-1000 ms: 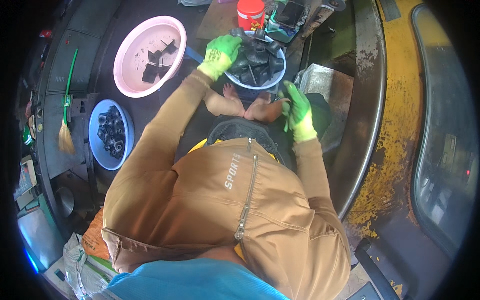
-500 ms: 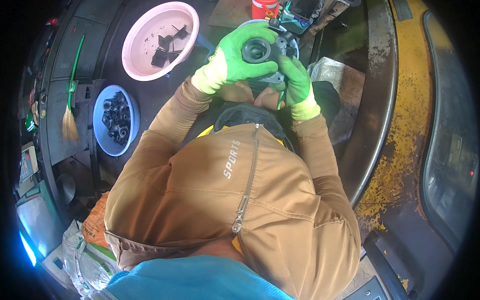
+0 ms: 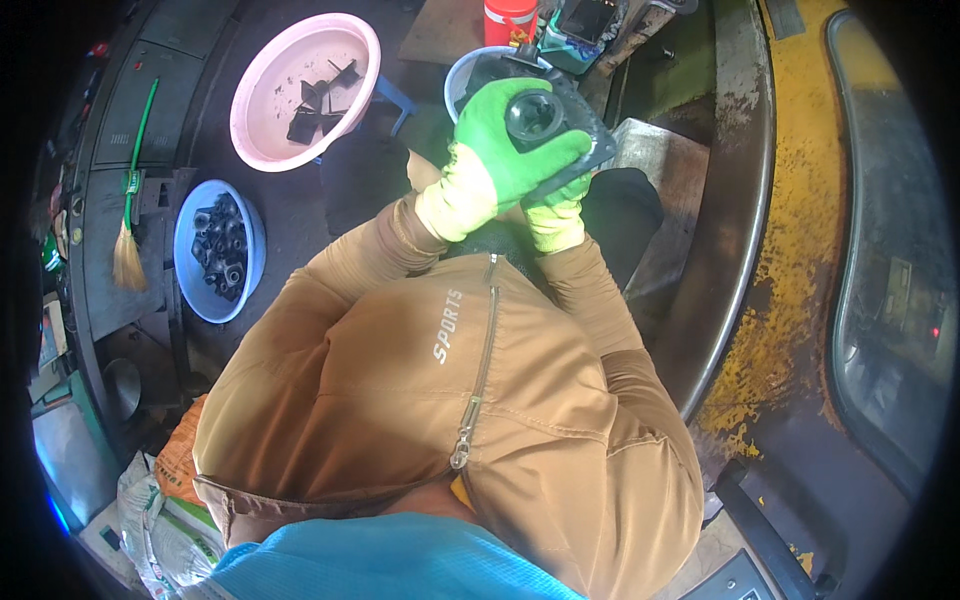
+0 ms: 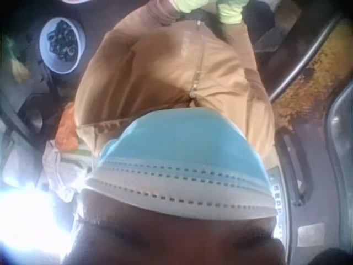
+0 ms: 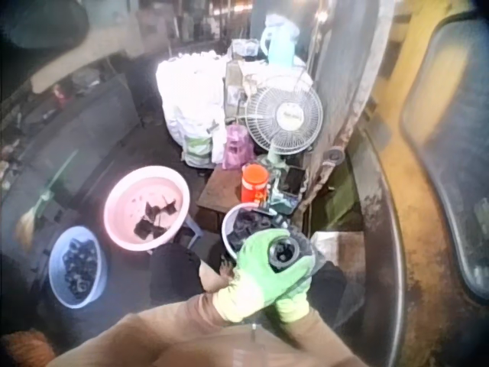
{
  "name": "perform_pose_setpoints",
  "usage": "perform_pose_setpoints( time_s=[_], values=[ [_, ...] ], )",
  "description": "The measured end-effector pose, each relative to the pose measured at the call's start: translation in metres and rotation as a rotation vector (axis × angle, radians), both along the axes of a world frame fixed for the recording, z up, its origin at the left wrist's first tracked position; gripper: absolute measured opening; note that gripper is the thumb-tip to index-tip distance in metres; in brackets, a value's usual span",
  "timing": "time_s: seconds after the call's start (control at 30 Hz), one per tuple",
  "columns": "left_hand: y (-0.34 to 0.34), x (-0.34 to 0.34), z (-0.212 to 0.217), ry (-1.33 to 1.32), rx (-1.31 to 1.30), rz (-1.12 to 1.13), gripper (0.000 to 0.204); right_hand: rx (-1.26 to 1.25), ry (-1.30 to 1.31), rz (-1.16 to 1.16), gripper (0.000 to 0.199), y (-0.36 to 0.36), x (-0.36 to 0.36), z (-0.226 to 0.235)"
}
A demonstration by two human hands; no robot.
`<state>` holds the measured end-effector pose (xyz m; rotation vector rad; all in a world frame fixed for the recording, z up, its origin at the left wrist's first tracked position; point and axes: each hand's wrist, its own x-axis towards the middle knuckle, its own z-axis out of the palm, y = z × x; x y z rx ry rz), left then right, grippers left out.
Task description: The person sits on the floor and repeatedly picks up small black plastic parts from a tray, inspects them by turning them over, and places them into a white bucket. The person also moves parts between a pink basin and the bucket.
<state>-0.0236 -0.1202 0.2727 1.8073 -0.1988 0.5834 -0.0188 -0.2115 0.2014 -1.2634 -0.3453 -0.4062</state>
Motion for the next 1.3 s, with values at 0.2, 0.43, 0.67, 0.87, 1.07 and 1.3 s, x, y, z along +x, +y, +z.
perform_pose_setpoints(
  time_s=[0.2,0.43,0.67,0.87,1.07,1.3],
  values=[
    [-0.004,0.007,0.003,-0.081,0.078,0.015,0.05,0.118,0.18,0.099,0.035,-0.006,0.001,0.022],
    [0.009,0.014,0.008,-0.087,0.084,-0.114,0.048,-0.266,0.097,0.189,0.041,-0.029,0.006,0.036],
    [0.024,0.017,0.008,0.007,0.038,-0.327,0.043,-0.342,0.241,0.385,0.047,-0.043,0.007,0.047],
    [0.037,0.023,0.01,-0.003,0.093,-0.656,0.038,-0.394,0.386,0.681,0.041,-0.065,-0.001,0.062],
    [0.04,0.032,0.017,0.138,0.03,-1.233,0.038,-0.16,0.554,0.883,0.046,-0.066,-0.003,0.03],
    [0.058,0.045,0.036,-0.157,0.515,-0.657,0.065,-0.442,-0.067,0.407,0.041,-0.045,0.021,0.028]
  ],
)
